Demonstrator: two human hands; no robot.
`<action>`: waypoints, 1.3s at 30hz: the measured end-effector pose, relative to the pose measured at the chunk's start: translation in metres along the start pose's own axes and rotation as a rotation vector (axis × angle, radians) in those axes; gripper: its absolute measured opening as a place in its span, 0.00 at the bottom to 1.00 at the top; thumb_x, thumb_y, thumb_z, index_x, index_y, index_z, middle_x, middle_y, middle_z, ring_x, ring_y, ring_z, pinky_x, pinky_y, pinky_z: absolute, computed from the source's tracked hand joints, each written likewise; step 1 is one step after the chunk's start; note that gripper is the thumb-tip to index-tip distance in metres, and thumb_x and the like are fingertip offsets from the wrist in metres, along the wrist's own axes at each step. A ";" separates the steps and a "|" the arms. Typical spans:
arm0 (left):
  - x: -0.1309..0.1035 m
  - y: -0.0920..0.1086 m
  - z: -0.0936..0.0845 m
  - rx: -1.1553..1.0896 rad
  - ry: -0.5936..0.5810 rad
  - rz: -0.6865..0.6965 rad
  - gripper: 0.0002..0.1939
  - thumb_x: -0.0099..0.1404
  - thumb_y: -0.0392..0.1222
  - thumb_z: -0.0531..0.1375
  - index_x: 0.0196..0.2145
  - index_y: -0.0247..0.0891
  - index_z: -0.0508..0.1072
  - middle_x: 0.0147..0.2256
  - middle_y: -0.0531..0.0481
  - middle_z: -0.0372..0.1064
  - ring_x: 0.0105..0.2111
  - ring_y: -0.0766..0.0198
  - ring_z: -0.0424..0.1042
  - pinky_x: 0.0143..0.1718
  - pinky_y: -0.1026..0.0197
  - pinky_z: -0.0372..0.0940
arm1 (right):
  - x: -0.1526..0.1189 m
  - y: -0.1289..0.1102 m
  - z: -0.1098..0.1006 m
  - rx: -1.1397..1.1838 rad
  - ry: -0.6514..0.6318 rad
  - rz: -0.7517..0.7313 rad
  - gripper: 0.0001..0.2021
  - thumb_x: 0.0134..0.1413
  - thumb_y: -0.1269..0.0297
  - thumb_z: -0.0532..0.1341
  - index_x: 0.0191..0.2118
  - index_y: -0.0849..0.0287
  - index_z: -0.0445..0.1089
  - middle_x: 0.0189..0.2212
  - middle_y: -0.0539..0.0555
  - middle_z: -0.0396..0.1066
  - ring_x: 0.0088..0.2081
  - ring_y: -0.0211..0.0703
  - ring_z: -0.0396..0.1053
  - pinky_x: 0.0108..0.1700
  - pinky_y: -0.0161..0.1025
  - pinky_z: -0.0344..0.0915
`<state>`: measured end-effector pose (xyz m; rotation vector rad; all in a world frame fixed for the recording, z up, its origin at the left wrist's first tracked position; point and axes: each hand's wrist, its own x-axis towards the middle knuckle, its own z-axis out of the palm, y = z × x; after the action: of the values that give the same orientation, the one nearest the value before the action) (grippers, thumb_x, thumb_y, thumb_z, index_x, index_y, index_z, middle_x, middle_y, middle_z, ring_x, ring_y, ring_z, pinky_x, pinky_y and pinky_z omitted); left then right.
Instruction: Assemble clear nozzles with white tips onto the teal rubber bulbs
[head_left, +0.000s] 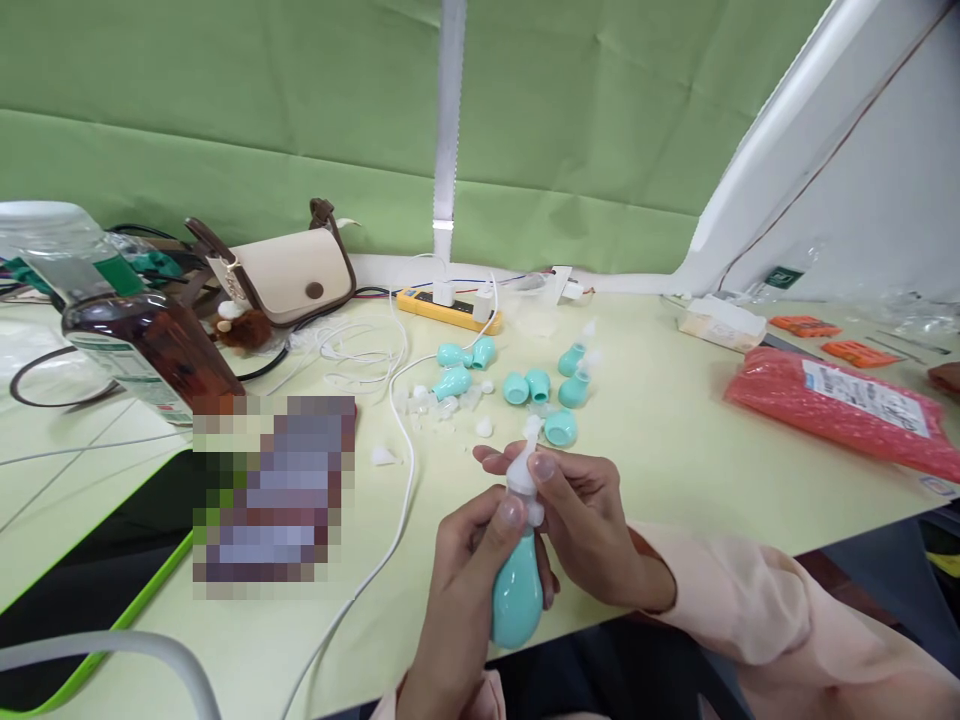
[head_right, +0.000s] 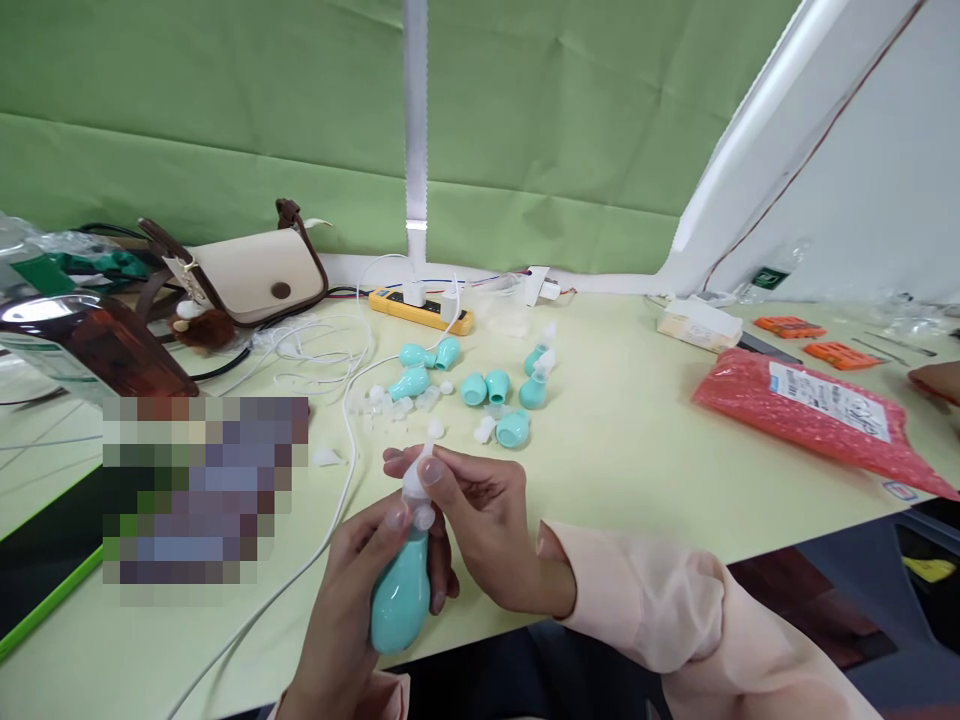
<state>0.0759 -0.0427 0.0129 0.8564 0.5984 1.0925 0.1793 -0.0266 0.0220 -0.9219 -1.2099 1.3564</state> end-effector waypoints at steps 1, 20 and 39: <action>0.001 -0.002 0.000 -0.092 -0.025 -0.002 0.14 0.60 0.47 0.51 0.24 0.35 0.64 0.13 0.53 0.62 0.14 0.69 0.59 0.18 0.67 0.55 | -0.001 -0.002 0.000 0.038 -0.039 0.041 0.14 0.53 0.56 0.52 0.37 0.58 0.70 0.33 0.55 0.73 0.14 0.35 0.67 0.07 0.29 0.57; 0.003 -0.009 0.004 -0.628 -0.319 -0.126 0.21 0.64 0.49 0.40 0.23 0.36 0.63 0.07 0.58 0.46 0.11 0.70 0.44 0.10 0.71 0.55 | 0.022 -0.010 -0.009 0.270 -0.381 0.103 0.12 0.51 0.62 0.56 0.32 0.65 0.72 0.25 0.56 0.74 0.40 0.50 0.69 0.48 0.52 0.59; -0.004 0.002 -0.001 0.541 0.301 0.255 0.14 0.58 0.46 0.54 0.20 0.35 0.67 0.15 0.55 0.58 0.17 0.69 0.54 0.20 0.66 0.49 | 0.020 -0.014 -0.011 -0.109 -0.270 -0.026 0.08 0.43 0.62 0.62 0.31 0.59 0.74 0.38 0.56 0.71 0.40 0.49 0.69 0.39 0.44 0.68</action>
<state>0.0724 -0.0460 0.0141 1.2701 1.0895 1.3268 0.1899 -0.0058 0.0355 -0.8129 -1.5077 1.4384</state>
